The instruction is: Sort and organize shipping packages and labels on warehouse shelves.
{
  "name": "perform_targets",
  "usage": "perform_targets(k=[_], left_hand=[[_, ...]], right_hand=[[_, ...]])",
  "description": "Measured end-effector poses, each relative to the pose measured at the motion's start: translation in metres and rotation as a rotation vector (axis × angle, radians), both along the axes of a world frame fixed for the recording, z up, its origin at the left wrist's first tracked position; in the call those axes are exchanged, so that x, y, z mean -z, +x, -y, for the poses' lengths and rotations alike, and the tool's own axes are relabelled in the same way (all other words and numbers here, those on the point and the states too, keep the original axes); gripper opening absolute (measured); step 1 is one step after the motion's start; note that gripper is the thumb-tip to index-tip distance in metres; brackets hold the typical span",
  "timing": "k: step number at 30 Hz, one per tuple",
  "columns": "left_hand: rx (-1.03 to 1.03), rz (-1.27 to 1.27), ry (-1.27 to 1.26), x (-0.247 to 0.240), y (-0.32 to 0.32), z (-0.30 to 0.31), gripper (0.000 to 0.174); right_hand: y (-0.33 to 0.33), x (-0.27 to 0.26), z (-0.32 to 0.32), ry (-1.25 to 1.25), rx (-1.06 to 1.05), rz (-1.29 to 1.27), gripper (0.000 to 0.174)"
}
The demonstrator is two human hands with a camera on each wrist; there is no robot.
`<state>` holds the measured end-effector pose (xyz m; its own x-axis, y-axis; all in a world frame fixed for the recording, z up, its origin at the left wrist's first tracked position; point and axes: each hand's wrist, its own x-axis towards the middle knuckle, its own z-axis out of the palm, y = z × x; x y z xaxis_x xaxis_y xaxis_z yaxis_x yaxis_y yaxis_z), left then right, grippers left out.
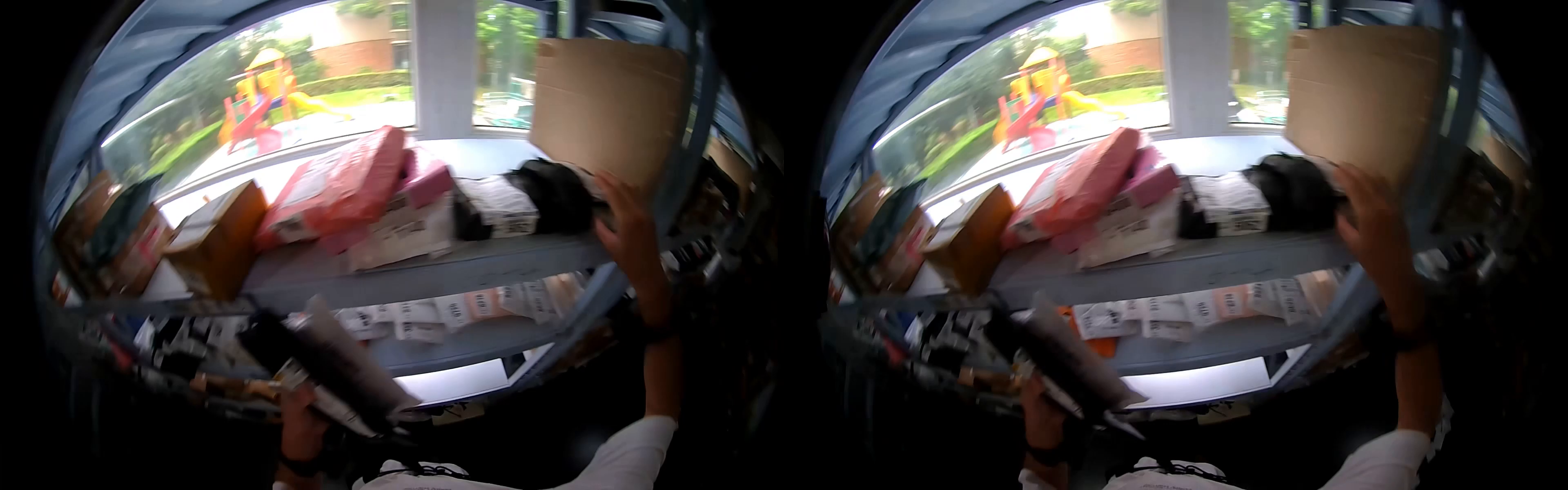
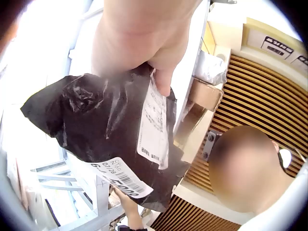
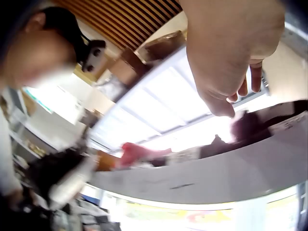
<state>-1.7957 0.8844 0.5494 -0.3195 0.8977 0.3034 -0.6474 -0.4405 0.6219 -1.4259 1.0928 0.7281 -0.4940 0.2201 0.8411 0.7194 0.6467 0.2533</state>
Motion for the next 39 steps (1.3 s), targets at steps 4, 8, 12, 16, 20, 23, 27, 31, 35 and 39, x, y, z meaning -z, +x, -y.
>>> perform_targets(k=[4,8,12,16,20,23,27,31,35,39], left_hand=[[0.067,-0.019,-0.028,-0.02,0.02,-0.017,0.032],[0.088,-0.031,-0.06,-0.017,0.042,-0.03,0.035],[0.009,-0.061,-0.109,-0.002,0.05,-0.042,0.036],[-0.2,-0.131,-0.051,0.003,0.047,-0.046,0.033],[-0.254,-0.074,-0.193,-0.003,0.055,-0.043,0.039],[-0.202,0.01,-0.238,0.005,0.051,-0.04,0.042],[0.086,0.105,0.051,0.033,0.025,-0.041,0.054],[0.446,0.202,0.219,0.026,0.011,-0.041,0.064],[0.189,0.139,0.021,0.025,0.019,-0.017,0.054],[-0.03,0.009,-0.259,0.001,0.028,0.002,0.047]], right_hand=[[-0.057,0.052,0.066,-0.726,-0.594,-0.008,0.045],[-0.112,0.121,0.087,-1.322,-0.873,-0.136,0.05],[-0.118,0.136,0.083,-1.523,-0.952,-0.073,0.055],[-0.112,0.123,0.094,-1.584,-0.8,-0.172,0.048],[-0.11,0.122,0.098,-1.599,-1.065,-0.554,0.041],[-0.104,0.119,0.099,-1.625,-1.069,-0.625,0.042],[-0.093,0.125,0.096,-1.72,-1.064,-0.67,0.045],[-0.085,0.125,0.099,-1.74,-1.078,-0.701,0.044],[-0.05,0.136,0.092,-1.426,-0.879,-0.828,0.047],[-0.032,0.064,0.07,-1.005,-0.835,-1.326,0.045]])
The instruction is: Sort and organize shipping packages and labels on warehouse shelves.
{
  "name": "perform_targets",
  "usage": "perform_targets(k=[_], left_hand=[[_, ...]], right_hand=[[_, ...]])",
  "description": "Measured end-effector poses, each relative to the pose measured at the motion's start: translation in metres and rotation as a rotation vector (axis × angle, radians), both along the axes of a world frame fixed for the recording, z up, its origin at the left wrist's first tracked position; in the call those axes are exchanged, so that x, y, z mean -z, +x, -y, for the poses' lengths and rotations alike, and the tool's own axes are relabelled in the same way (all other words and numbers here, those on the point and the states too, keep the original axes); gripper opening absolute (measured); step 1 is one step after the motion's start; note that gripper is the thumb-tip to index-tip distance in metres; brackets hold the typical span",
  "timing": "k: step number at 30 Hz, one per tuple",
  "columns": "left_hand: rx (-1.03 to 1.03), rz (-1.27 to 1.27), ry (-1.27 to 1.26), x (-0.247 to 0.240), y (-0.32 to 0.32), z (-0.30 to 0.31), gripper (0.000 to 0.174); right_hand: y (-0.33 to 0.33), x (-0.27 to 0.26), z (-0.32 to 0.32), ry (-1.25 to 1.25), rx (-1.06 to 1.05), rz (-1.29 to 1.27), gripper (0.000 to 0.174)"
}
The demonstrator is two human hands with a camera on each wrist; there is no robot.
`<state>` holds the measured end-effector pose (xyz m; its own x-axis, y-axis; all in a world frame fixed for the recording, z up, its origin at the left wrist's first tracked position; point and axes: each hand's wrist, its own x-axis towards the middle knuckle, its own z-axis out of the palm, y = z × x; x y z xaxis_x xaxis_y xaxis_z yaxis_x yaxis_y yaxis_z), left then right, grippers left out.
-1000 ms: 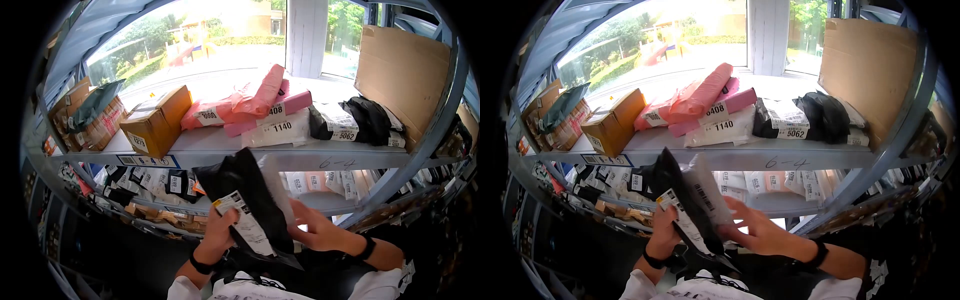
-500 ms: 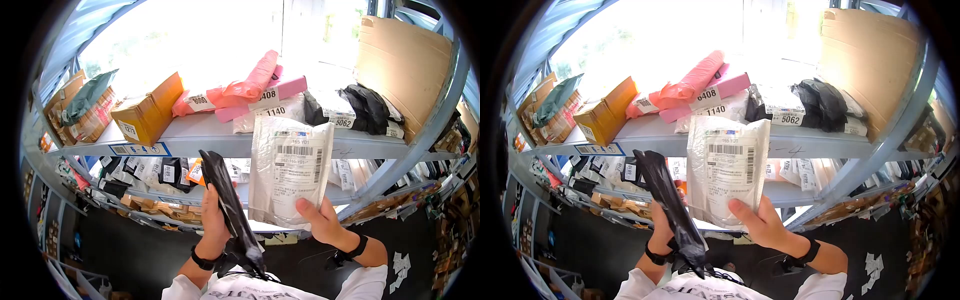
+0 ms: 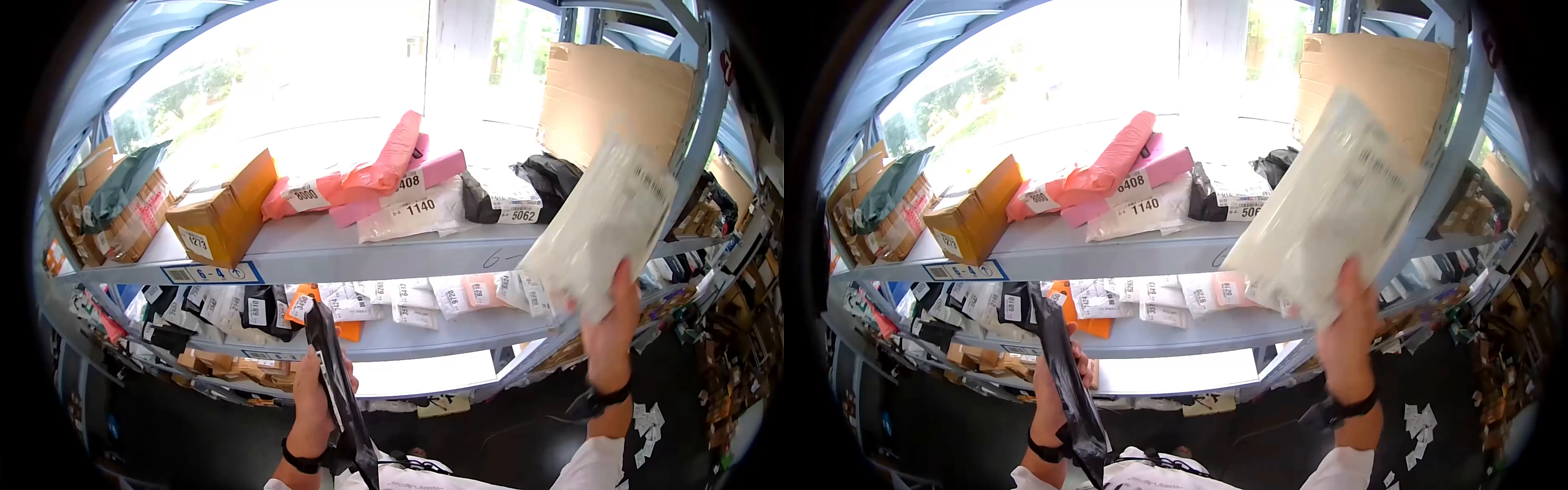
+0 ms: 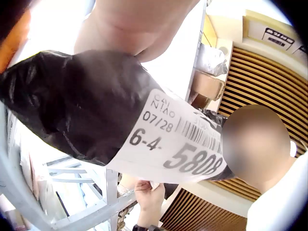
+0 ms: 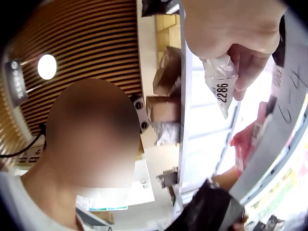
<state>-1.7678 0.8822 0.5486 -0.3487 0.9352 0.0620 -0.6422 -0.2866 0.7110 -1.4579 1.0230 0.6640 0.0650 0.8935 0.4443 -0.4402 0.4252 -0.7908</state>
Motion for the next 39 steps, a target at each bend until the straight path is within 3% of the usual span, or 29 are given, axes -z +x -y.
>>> perform_targets(k=[1,4,5,6,7,8,10,14,16,18,20,22,24,26,28,30,32,34,35,37,39], left_hand=[[-0.031,0.004,-0.057,-0.005,0.002,0.001,0.042],[-0.032,0.026,-0.128,0.006,-0.001,0.0,0.036],[-0.009,-0.055,-0.133,0.003,0.0,0.002,0.052],[0.002,-0.063,-0.128,0.002,0.001,0.002,0.052],[-0.051,-0.002,-0.134,0.002,0.002,0.002,0.038],[-0.106,0.058,-0.141,0.001,0.003,0.003,0.031],[-0.112,0.044,-0.129,-0.001,0.001,0.007,0.034],[-0.113,0.031,-0.073,-0.003,-0.004,0.011,0.042],[-0.138,0.013,-0.098,-0.006,-0.006,0.012,0.042],[-0.083,-0.089,-0.068,0.004,-0.015,0.013,0.049],[-0.189,-0.032,-0.154,0.017,-0.023,0.01,0.046],[-0.183,-0.009,-0.177,0.001,-0.021,0.015,0.038],[-0.146,-0.032,-0.138,-0.014,-0.023,0.018,0.034],[-0.172,-0.05,-0.132,-0.014,-0.03,0.016,0.032],[-0.217,-0.072,-0.066,-0.015,-0.033,0.018,0.025],[-0.205,-0.105,-0.03,-0.02,-0.032,0.018,0.029],[-0.196,-0.133,-0.017,-0.014,-0.037,0.019,0.033],[-0.236,-0.27,0.007,-0.017,-0.036,0.031,0.039],[-0.274,-0.375,0.091,-0.014,-0.038,0.038,0.04],[-0.317,-0.568,0.261,-0.017,-0.047,0.055,0.04],[-0.32,-0.615,0.278,-0.026,-0.072,0.072,0.04]], right_hand=[[0.0,-0.022,-0.009,0.055,0.08,0.002,0.044],[-0.008,-0.074,-0.035,-0.012,0.065,0.225,0.04],[-0.014,-0.087,-0.046,0.021,0.018,0.319,0.039],[-0.019,-0.097,-0.06,-0.016,-0.028,0.444,0.039],[-0.024,-0.104,-0.073,-0.053,-0.077,0.569,0.038],[-0.029,-0.108,-0.085,-0.051,-0.068,0.563,0.038],[-0.038,-0.109,-0.103,-0.094,-0.105,0.779,0.039],[-0.047,-0.102,-0.117,-0.077,-0.038,0.842,0.041],[-0.048,-0.106,-0.12,-0.041,-0.013,1.037,0.043],[-0.044,-0.107,-0.123,-0.067,0.051,1.156,0.036],[-0.038,-0.099,-0.124,0.467,0.899,1.412,0.027],[-0.043,-0.108,-0.093,0.388,0.921,1.304,0.021],[-0.041,-0.108,-0.078,0.812,0.711,0.99,0.014],[-0.051,-0.1,-0.035,0.891,0.652,1.039,0.009],[-0.058,-0.068,-0.013,0.907,0.161,0.955,0.02],[-0.088,-0.024,0.033,0.448,-0.312,0.937,0.032],[-0.119,0.034,0.06,0.318,-0.55,0.906,0.041],[-0.147,0.071,0.071,0.438,-0.556,0.855,0.038],[-0.156,0.071,0.074,0.456,-0.577,0.848,0.038],[-0.174,0.067,0.083,0.379,-0.818,0.891,0.03],[-0.199,0.047,0.094,0.433,-0.79,0.94,0.026]])
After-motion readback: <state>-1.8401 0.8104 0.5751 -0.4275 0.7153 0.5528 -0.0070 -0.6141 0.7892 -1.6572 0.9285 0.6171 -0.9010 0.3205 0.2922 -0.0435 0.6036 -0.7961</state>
